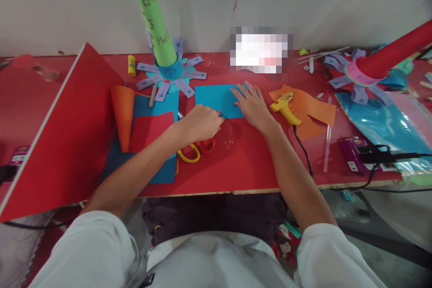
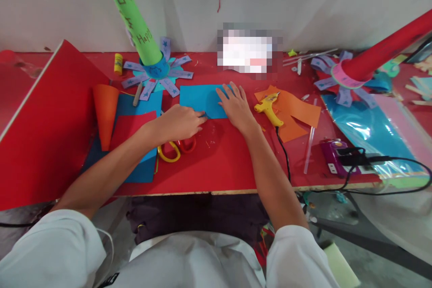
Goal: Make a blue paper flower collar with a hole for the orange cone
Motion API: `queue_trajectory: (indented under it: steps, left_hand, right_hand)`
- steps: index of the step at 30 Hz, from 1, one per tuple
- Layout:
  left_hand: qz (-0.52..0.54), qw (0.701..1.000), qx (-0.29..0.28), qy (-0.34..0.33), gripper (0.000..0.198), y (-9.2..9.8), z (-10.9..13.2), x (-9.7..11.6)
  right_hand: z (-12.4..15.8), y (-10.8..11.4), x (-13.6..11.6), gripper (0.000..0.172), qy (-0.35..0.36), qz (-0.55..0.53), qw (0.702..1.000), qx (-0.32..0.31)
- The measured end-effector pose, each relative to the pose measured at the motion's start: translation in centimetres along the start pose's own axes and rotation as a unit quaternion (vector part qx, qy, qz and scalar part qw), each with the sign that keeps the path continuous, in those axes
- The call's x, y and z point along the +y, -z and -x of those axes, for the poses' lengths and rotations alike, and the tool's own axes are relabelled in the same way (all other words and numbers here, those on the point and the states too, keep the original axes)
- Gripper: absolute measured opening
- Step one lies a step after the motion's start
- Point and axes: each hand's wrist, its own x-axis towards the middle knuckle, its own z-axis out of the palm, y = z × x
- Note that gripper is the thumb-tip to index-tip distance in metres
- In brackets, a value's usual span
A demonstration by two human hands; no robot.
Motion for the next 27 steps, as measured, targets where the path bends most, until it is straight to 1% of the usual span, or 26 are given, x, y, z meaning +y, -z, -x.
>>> queue_trajectory:
  steps: [2,5,8,12,15,17,20,23,25,27]
  left_hand:
    - [0.001,1.000,0.006,0.015,0.032,-0.1,-0.4,0.1]
    - [-0.005,0.998,0.044,0.041,0.033,-0.8,-1.2,0.5]
    - [-0.024,0.995,0.084,0.049,0.033,-2.0,-1.9,1.1]
    - [-0.047,0.993,0.093,0.052,0.038,-3.0,-2.4,1.4]
    - [-0.056,0.993,0.090,0.047,0.039,-2.9,-2.6,1.5]
    - [-0.052,0.994,0.082,0.047,0.040,-2.6,-2.6,1.6]
    - [-0.036,0.995,0.073,0.053,0.040,-2.1,-2.6,1.8]
    - [-0.022,0.995,0.067,0.065,0.038,-1.6,-2.6,1.5]
    - [-0.017,0.994,0.074,0.077,0.037,-1.3,-2.4,1.0]
    - [-0.016,0.991,0.096,0.092,0.036,-0.9,-2.3,0.3]
  right_hand:
    - [0.0,0.4,0.0,0.058,0.023,0.000,1.000,-0.007]
    - [-0.4,0.9,-0.6,0.057,0.042,-0.010,0.999,0.001]
    - [-0.7,1.3,-1.1,0.053,0.030,-0.033,0.999,0.021]
    - [-0.6,1.6,-0.8,0.053,0.002,-0.060,0.997,0.042]
    - [-0.5,1.7,-0.5,0.055,-0.010,-0.065,0.997,0.050]
    - [-0.5,1.7,-0.5,0.056,-0.010,-0.068,0.997,0.040]
    - [-0.4,1.7,-0.8,0.058,0.001,-0.079,0.997,0.015]
    - [-0.2,2.2,-1.3,0.060,0.008,-0.102,0.994,0.023]
    - [0.1,2.7,-1.6,0.061,0.024,-0.113,0.993,0.037]
    - [0.3,3.2,-1.9,0.058,0.043,-0.104,0.993,0.045]
